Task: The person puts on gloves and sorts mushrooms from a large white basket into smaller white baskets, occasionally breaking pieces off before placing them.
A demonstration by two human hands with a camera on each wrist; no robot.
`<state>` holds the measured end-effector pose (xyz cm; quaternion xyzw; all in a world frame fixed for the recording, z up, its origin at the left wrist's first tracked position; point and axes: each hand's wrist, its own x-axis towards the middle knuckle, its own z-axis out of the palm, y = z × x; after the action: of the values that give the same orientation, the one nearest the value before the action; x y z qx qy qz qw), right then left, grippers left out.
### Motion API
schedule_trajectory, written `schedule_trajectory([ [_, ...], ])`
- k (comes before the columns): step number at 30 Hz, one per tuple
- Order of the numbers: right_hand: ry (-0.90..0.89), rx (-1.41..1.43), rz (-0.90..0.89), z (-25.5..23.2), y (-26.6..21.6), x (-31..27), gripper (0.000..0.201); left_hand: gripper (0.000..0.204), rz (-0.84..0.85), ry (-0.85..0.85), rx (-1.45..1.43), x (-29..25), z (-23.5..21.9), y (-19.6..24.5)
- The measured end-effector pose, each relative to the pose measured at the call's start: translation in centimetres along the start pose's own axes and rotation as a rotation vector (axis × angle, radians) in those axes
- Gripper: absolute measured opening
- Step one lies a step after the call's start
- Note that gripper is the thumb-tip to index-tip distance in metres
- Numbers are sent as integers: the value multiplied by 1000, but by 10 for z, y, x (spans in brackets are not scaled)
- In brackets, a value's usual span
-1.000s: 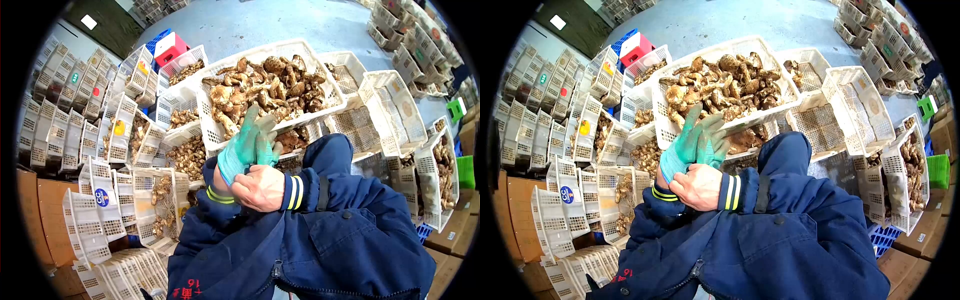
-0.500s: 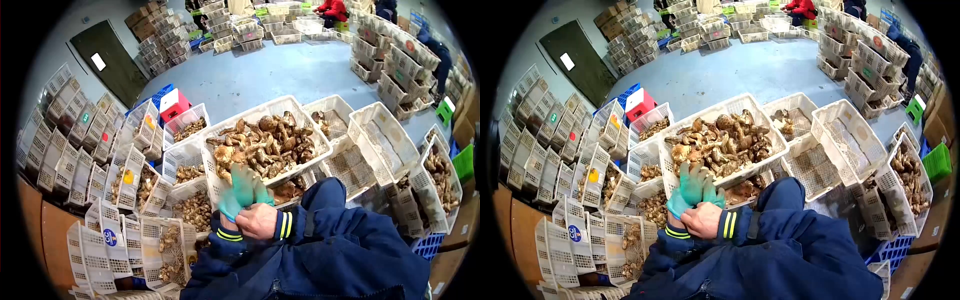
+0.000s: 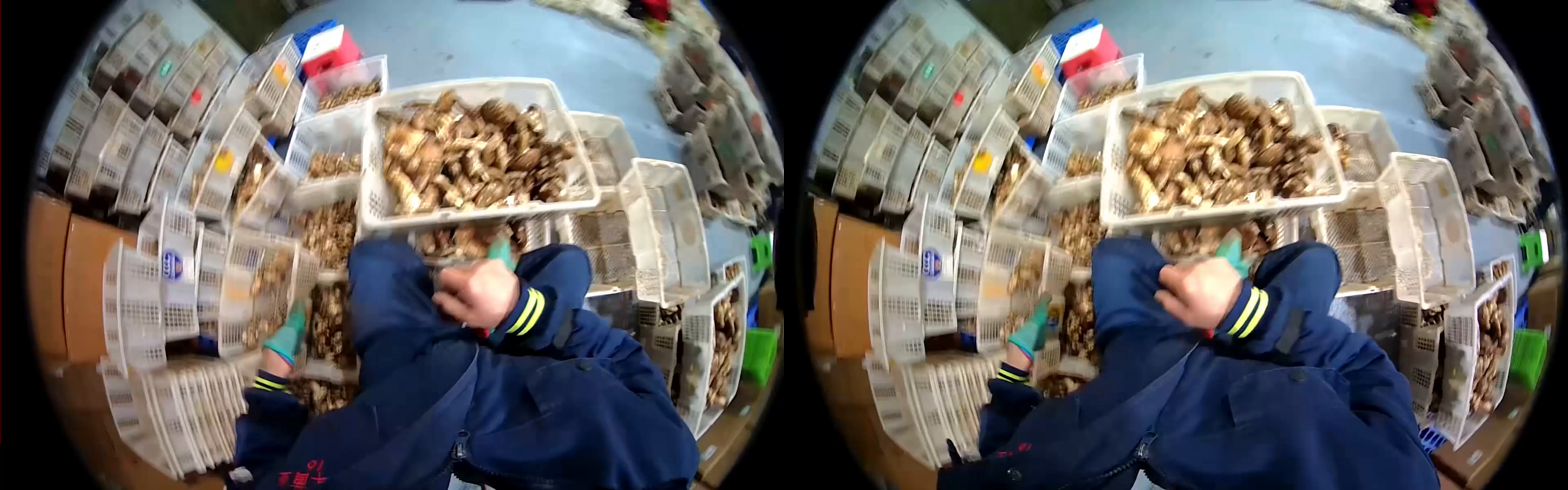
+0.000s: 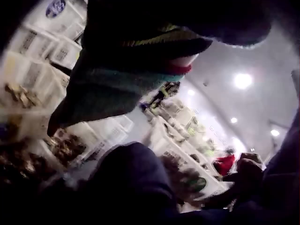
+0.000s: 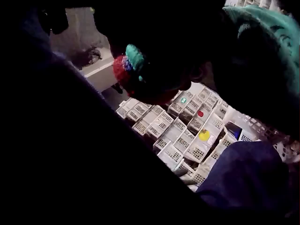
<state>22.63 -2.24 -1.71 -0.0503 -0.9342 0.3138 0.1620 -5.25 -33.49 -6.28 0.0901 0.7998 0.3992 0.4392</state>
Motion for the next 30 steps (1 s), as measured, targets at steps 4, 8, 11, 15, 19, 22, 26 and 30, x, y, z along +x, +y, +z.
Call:
schedule_trajectory([
  [4,-68,63,20,3,0,0,22,47,-24,133,878,-77,-95,-5],
  [8,-69,63,-53,-1,-7,5,22,42,-61,341,1505,-143,-147,77],
  [11,24,28,-111,-16,-13,13,21,41,165,451,1395,-156,-129,146],
  [15,128,98,-167,-38,-27,29,20,40,672,279,919,-122,-39,213],
  [19,290,109,-216,-54,-56,44,30,38,881,-161,249,-49,85,236],
  [22,355,-19,-123,-58,-55,51,37,38,862,-353,-183,-19,160,225],
  [26,442,-199,-4,-46,-36,57,30,35,1089,-214,-97,5,198,220],
  [30,534,-249,-8,-43,-20,60,24,29,1000,-189,-213,11,217,223],
])
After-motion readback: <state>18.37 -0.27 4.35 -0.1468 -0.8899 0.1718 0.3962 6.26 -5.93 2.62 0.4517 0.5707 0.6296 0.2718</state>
